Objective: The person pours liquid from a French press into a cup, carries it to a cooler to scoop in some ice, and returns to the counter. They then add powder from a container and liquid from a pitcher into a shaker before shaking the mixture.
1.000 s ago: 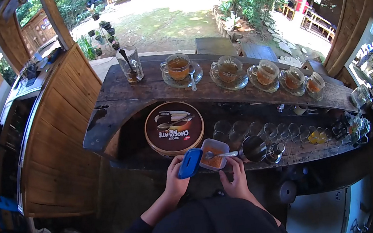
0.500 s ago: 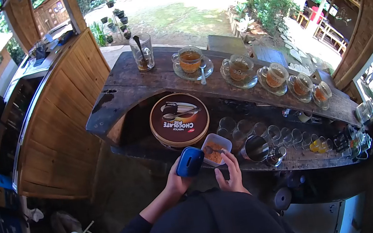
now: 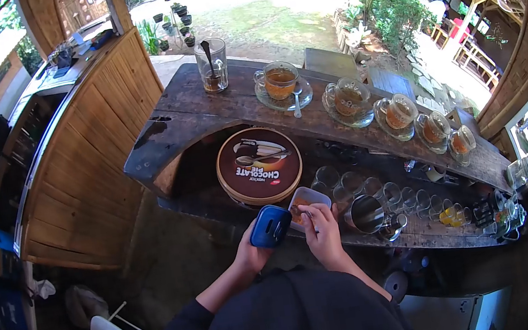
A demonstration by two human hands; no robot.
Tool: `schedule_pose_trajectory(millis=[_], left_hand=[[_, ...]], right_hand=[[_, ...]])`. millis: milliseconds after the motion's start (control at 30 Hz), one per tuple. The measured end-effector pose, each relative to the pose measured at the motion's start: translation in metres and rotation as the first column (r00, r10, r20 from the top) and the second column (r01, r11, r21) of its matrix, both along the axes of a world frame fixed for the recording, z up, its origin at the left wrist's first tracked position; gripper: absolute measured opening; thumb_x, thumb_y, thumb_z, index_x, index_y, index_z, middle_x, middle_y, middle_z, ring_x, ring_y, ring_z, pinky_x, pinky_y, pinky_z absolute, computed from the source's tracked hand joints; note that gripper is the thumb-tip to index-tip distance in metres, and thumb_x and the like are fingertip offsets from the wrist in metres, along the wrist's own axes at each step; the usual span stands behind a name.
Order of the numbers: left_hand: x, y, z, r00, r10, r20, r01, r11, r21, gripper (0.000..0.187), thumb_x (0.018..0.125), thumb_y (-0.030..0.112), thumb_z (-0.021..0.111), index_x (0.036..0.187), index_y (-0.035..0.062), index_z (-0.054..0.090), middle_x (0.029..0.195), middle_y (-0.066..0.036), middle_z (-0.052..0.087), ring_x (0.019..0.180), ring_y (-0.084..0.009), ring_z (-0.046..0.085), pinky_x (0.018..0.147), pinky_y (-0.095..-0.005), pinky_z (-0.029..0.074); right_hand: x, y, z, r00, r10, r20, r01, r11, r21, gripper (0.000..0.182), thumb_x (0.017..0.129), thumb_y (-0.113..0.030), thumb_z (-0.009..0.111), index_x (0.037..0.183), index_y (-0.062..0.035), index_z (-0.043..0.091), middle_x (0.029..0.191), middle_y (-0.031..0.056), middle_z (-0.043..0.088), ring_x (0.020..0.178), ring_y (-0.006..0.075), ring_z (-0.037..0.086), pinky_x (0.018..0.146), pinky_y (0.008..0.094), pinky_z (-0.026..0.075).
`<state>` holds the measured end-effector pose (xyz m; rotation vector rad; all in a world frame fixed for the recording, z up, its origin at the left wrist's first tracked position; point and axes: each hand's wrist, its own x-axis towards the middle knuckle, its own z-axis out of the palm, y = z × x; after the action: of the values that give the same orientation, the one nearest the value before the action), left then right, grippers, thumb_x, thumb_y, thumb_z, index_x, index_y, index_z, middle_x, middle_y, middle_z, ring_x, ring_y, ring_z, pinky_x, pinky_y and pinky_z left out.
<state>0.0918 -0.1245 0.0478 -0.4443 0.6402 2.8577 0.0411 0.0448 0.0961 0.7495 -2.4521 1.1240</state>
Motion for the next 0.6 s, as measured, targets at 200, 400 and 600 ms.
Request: schedule_pose_trajectory(millis=[200,400,600], left_hand=[[-0.003,-0.003,-0.01,1.0,-0.01,-0.006,0.01,1.0,0.002,0.033,0.095,0.026,0.041,0.122,0.0079,0.049,0.117,-0.007,0.058,0.104,-0.0181,0.058,0.09,-0.0343,0.047],[-0.004,-0.001,-0.004,1.0,-0.002,-0.009,0.002,0.998,0.061,0.033,0.095,0.025,0.042,0.123,0.0076,0.048,0.117,-0.007,0.058,0.104,-0.0182,0.058,0.088,-0.0339,0.049],[-0.004,-0.001,-0.005,1.0,-0.006,0.015,0.005,0.998,0.069,0.033,0.096,0.025,0.041,0.122,0.0067,0.049,0.116,-0.007,0.059,0.103,-0.0187,0.059,0.088,-0.0343,0.049]], right_hand=[[-0.003,0.008,0.016,0.982,0.072,0.176,-0.054,0.993,-0.107,0.015,0.084,0.0,0.058,0.098,-0.0028,0.061,0.092,0.0106,0.057,0.083,0.025,0.059,0.072,0.0328,0.048],[-0.005,0.012,0.01,0.989,-0.017,0.145,0.036,0.991,-0.132,0.012,0.083,0.0,0.058,0.095,0.0001,0.062,0.087,0.0137,0.062,0.069,0.0241,0.061,0.06,0.0301,0.049],[0.002,0.01,0.013,0.981,-0.03,0.189,0.061,0.986,-0.158,0.012,0.082,0.001,0.058,0.094,0.0004,0.063,0.084,0.0139,0.063,0.061,0.0192,0.059,0.055,0.0276,0.047]])
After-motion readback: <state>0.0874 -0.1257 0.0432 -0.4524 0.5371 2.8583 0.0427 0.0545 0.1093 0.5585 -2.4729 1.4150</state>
